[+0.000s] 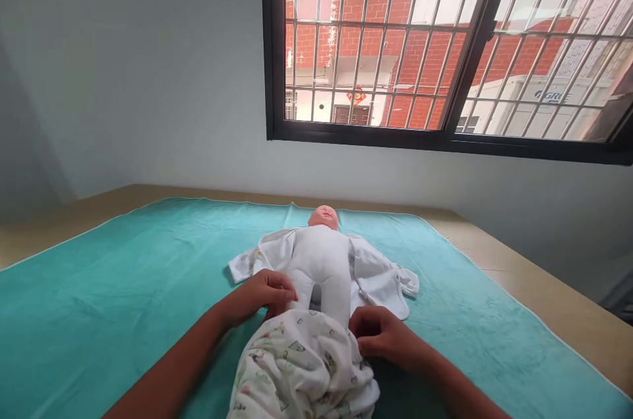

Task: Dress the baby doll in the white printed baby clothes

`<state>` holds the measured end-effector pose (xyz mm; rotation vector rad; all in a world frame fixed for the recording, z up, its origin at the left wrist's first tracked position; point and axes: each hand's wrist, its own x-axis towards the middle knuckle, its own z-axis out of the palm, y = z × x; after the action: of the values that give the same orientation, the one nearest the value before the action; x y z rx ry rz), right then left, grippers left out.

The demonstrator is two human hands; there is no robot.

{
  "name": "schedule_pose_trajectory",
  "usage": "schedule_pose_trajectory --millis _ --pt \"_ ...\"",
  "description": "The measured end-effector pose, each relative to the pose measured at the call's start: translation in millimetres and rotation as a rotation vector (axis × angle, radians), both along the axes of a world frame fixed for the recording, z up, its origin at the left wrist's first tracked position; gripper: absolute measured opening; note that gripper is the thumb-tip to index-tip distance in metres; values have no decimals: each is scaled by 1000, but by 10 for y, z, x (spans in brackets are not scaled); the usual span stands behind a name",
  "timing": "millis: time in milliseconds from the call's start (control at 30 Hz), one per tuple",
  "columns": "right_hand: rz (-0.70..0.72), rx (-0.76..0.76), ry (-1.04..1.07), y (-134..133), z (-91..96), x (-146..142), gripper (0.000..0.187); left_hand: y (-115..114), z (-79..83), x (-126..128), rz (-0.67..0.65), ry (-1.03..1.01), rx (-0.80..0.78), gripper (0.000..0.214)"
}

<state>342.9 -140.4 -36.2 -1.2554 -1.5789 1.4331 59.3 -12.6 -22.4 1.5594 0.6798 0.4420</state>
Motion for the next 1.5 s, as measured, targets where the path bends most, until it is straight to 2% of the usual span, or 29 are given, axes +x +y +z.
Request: schedule_pose_trajectory --millis 100,200,300,433,600,667,800,900,1000,1067,1167,1233,1300,1400,1500 --pt "-1 2 -106 -79 108 -11 21 -50 98 -44 -117 113 50 21" --pt "48 79 -181 -145 181 -53 21 -55 133 -89 -199 209 10 24" --pt "64 76 -100 -172 149 -144 23 -42 97 -123 -216 212 -67 29" --pt "39 -8 -20 -193 115 -258 26 -54 21 -139 -257 169 -157 26" --pt "281 -131 -29 -218 236 -231 33 -81 -25 -123 -254 177 -182 26" --pt "333 -147 -74 -221 230 -203 33 -79 -22 -118 -267 179 -170 26" --pt "304 -76 -198 -244 157 -181 28 -65 -7 -108 -280 244 -149 29" --pt "301 25 -216 -280 214 -198 24 -67 10 -98 -281 298 -106 33" --pt "212 211 -187 -291 331 -248 14 -95 64 -91 -300 299 -31 37" --pt "48 352 -152 -257 339 -286 10 -124 120 -85 -314 272 16 35" --pt "-245 504 -163 -164 186 -324 9 -160 202 -70 -389 255 52 33" --pt "-369 536 -238 -113 38 -337 12 -184 240 -52 -436 292 102 32" --pt "-415 541 -300 -94 -75 -349 17 -218 264 -28 -460 358 171 28" --pt "-459 575 -325 -103 -134 -384 22 -293 290 14 -482 423 213 25" --pt "-462 599 -334 -104 -122 -425 12 -357 318 38 -509 397 169 21"
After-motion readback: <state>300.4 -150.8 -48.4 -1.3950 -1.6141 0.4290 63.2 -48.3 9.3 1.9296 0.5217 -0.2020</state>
